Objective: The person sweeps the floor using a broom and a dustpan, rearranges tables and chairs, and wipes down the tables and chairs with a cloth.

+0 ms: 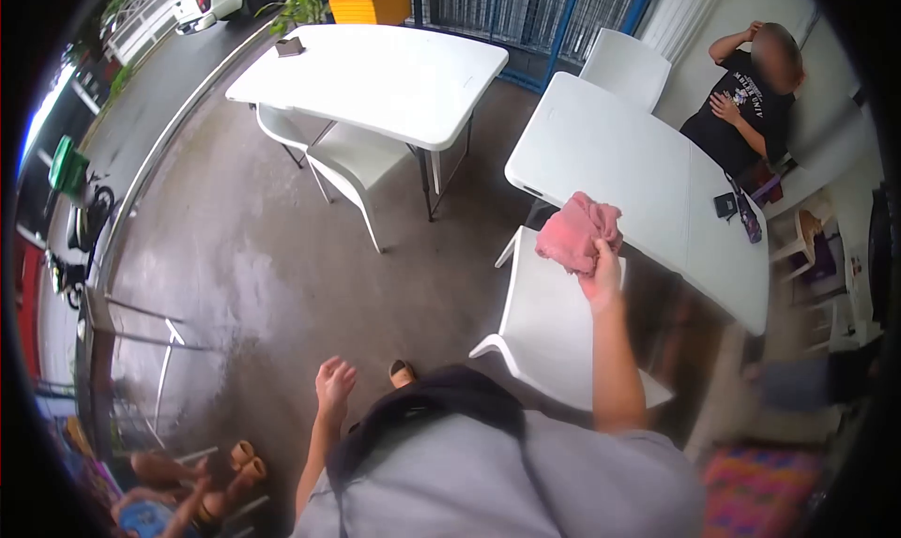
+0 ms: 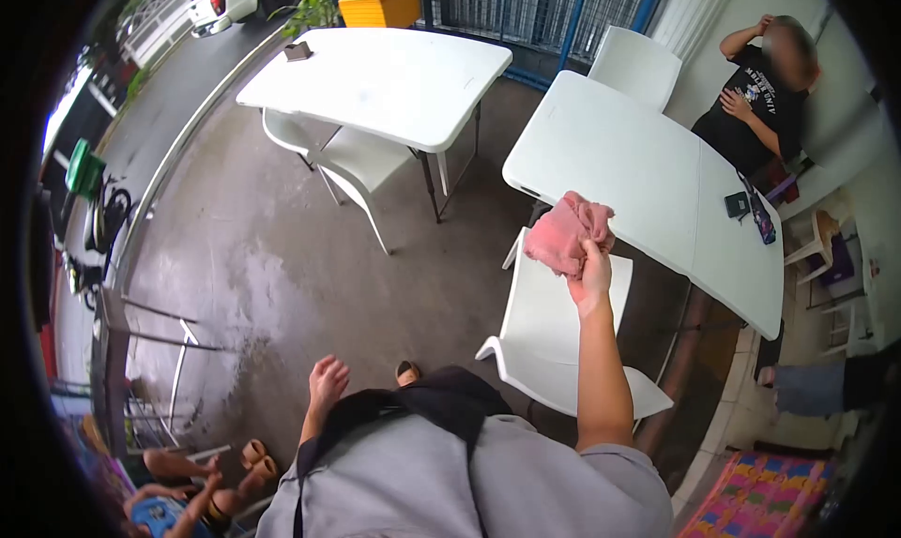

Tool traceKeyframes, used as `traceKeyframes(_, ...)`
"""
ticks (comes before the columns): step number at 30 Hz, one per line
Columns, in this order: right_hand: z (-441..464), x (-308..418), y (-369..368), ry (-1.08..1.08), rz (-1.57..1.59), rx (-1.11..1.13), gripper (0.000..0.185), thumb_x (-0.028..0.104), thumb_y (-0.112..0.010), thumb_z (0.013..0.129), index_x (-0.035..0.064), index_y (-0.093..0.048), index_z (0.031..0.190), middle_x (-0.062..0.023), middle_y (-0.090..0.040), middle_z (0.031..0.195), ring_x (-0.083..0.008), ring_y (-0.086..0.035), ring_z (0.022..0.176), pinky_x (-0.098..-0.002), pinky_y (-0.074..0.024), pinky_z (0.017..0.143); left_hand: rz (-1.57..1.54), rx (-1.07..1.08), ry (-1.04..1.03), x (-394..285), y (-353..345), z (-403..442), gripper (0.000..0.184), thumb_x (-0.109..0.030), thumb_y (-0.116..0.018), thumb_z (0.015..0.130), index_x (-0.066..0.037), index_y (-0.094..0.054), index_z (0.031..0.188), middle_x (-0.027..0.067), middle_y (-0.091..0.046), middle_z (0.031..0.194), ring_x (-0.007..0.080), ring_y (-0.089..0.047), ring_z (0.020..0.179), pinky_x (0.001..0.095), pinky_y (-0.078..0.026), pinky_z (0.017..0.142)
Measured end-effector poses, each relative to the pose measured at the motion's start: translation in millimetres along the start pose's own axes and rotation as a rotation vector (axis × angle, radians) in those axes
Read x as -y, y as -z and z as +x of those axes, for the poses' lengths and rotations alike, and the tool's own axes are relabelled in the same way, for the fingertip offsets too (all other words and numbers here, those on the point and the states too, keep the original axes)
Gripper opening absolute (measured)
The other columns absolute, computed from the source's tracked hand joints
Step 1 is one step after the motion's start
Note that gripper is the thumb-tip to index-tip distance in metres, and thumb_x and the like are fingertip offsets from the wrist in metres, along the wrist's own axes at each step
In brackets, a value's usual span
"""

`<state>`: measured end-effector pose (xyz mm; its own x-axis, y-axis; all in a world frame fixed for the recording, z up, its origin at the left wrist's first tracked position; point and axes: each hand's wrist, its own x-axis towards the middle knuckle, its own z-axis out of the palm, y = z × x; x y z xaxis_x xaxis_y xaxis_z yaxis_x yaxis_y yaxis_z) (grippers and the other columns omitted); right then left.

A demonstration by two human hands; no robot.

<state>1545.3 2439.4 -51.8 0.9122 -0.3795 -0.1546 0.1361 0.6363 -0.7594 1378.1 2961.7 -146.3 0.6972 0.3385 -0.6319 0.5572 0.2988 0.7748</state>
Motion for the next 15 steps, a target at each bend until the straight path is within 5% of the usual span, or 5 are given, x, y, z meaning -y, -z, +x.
traceKeyframes(4,45,-60,-54,-0.013,-0.057,0.006,0.029,0.010,-0.050,0.095,0.0167,-0.045,0.123,-0.0046,-0.053,0.125,-0.0204,-0.055,0.114,-0.0389,-0.0513,0.088,0.040,0.082,-0.102,-116,-44,124,0.038,-0.014,-0.060,0.091,-0.001,-0.048,0.126,0.0083,-0.058,0.106,0.0160,-0.062,0.087,0.0283,-0.052,0.075)
traceKeyframes(8,118,-98,-128,-0.125,-0.082,-0.002,0.022,0.007,-0.051,0.094,0.0147,-0.045,0.114,-0.0043,-0.054,0.121,-0.0190,-0.056,0.112,-0.0364,-0.0510,0.088,-0.139,0.153,-0.231,-250,-114,252,0.040,-0.015,-0.058,0.093,-0.001,-0.046,0.129,0.0141,-0.056,0.118,0.0258,-0.059,0.108,0.0341,-0.051,0.086)
traceKeyframes(15,359,-185,-163,-0.174,-0.391,-0.191,0.040,0.003,-0.054,0.087,0.0101,-0.046,0.125,-0.0057,-0.057,0.111,-0.0199,-0.062,0.095,-0.0380,-0.0550,0.073,-0.389,0.028,-0.261,-426,-210,461,0.044,-0.012,-0.059,0.092,0.001,-0.043,0.131,0.0166,-0.053,0.126,0.0277,-0.055,0.114,0.0349,-0.046,0.095)
